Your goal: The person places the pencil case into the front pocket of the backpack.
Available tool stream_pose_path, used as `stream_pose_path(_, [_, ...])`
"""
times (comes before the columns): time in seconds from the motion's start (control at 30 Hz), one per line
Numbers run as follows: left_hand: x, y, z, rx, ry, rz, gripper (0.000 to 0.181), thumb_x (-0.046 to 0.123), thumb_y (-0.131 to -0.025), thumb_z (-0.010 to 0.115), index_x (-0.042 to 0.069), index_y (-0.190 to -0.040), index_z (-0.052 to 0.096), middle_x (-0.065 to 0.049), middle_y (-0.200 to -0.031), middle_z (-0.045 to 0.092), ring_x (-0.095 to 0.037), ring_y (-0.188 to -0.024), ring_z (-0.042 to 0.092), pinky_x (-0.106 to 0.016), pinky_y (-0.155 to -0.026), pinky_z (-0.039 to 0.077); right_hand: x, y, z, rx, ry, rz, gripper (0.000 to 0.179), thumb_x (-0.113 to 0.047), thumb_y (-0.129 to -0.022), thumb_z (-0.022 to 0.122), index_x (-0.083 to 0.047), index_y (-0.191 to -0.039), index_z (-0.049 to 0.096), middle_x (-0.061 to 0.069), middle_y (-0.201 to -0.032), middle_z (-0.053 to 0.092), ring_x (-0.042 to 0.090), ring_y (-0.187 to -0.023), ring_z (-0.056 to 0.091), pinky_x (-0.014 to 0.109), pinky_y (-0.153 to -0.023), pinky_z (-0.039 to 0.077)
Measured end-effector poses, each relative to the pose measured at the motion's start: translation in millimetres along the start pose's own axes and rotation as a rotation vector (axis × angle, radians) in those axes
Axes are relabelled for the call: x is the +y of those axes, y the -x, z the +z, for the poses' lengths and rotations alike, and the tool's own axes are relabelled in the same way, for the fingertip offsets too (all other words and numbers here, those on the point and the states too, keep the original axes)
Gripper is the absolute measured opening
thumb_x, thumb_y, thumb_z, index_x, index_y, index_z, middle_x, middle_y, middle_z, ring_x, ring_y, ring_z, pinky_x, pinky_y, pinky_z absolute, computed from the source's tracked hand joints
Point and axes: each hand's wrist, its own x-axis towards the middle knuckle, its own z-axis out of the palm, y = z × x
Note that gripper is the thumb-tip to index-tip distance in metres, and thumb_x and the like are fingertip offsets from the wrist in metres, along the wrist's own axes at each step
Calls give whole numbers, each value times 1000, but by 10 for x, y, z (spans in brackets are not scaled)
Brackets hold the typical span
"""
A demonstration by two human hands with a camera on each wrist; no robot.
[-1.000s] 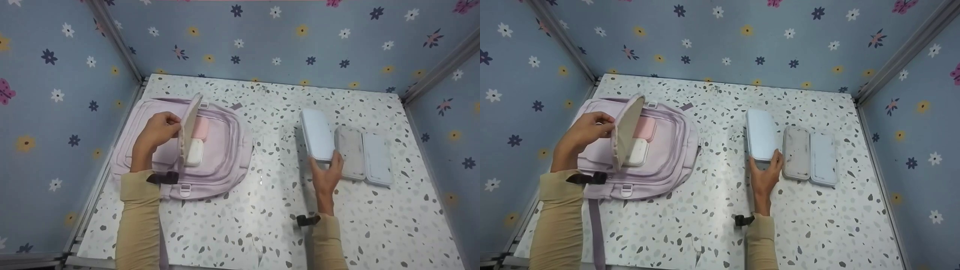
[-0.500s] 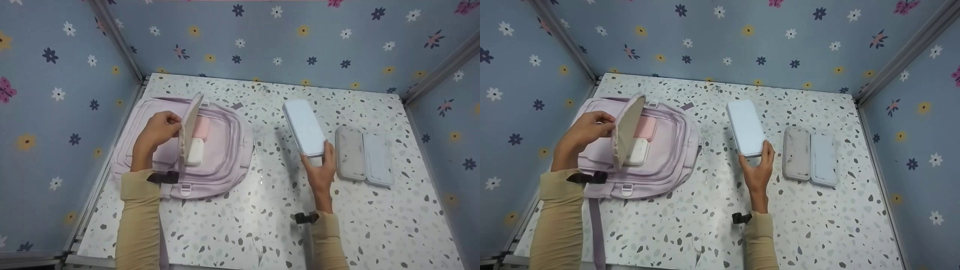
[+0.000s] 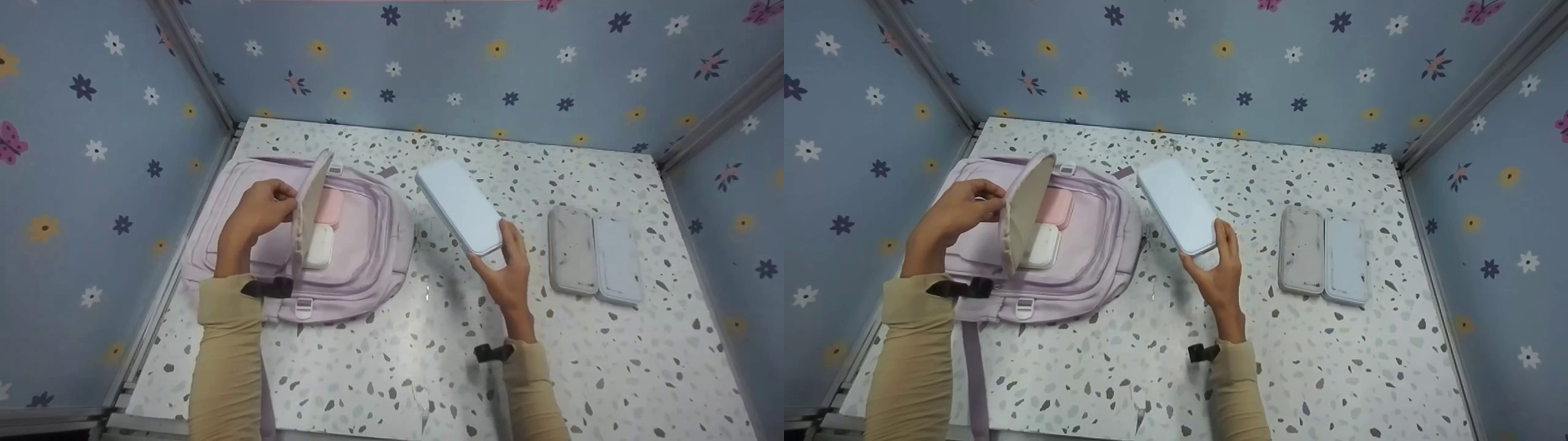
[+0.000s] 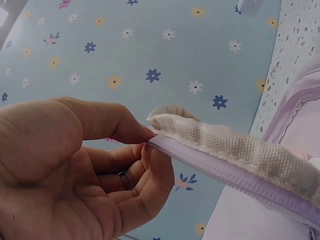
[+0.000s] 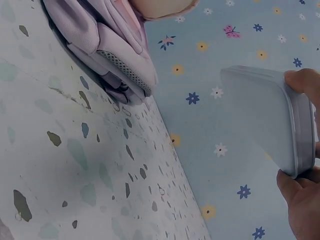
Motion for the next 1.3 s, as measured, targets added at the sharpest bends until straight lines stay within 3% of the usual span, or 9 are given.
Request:
stream_pose_path(0.17, [9, -7, 6, -1, 1, -9, 29, 12, -94, 45, -4, -117, 53, -13, -107, 52, -21, -93, 56, -31, -82, 51, -66, -16, 92, -73, 6, -42, 79, 0, -72, 79, 11, -139, 39, 30, -142, 37, 40, -134, 38, 45, -110, 33])
stream_pose_path(0.3, [2, -16, 20, 0, -5, -3, 29, 11, -94, 45, -4, -117, 53, -15, -107, 54, -22, -94, 58, -38, -87, 51, -130, -23, 200, -139, 25, -49, 80, -2, -71, 81, 9, -139, 40, 30, -142, 37, 40, -133, 39, 49, -108, 34])
stream_pose_path(0.43, [-7, -25, 38, 5, -11, 3, 28, 11, -95, 45, -5, -117, 52, -16, -107, 55, -24, -94, 58, -43, -89, 50, -7, -27, 340, -199, 69, -71, 80, -13, -73, 82, 1, -142, 42, 24, -144, 38, 36, -133, 40, 48, -107, 37])
stream_pose_path(0.57, [-3, -23, 50, 4, -17, 0, 28, 11, -95, 45, -5, -117, 52, -16, -106, 55, -24, -94, 57, -40, -87, 51, 195, -30, 493, -235, 109, -92, 83, -25, -73, 82, -9, -144, 42, 15, -146, 39, 30, -134, 40, 46, -106, 38])
stream_pose_path(1.03, [32, -16, 47, -41, -30, 2, 29, 13, -95, 45, -4, -118, 51, -15, -106, 53, -24, -94, 58, -41, -89, 50, 195, -70, 823, -333, 116, -132, 82, -30, -74, 81, -7, -143, 43, 12, -145, 41, 28, -130, 44, 46, -103, 41])
stream_pose_path(1.3, [40, -22, 41, -39, -43, 16, 33, 13, -94, 43, -3, -121, 53, -15, -109, 56, -22, -94, 59, -34, -84, 50, 180, -120, 975, -383, 116, -143, 81, -37, -76, 79, -10, -143, 43, 14, -146, 39, 29, -131, 43, 46, -104, 40])
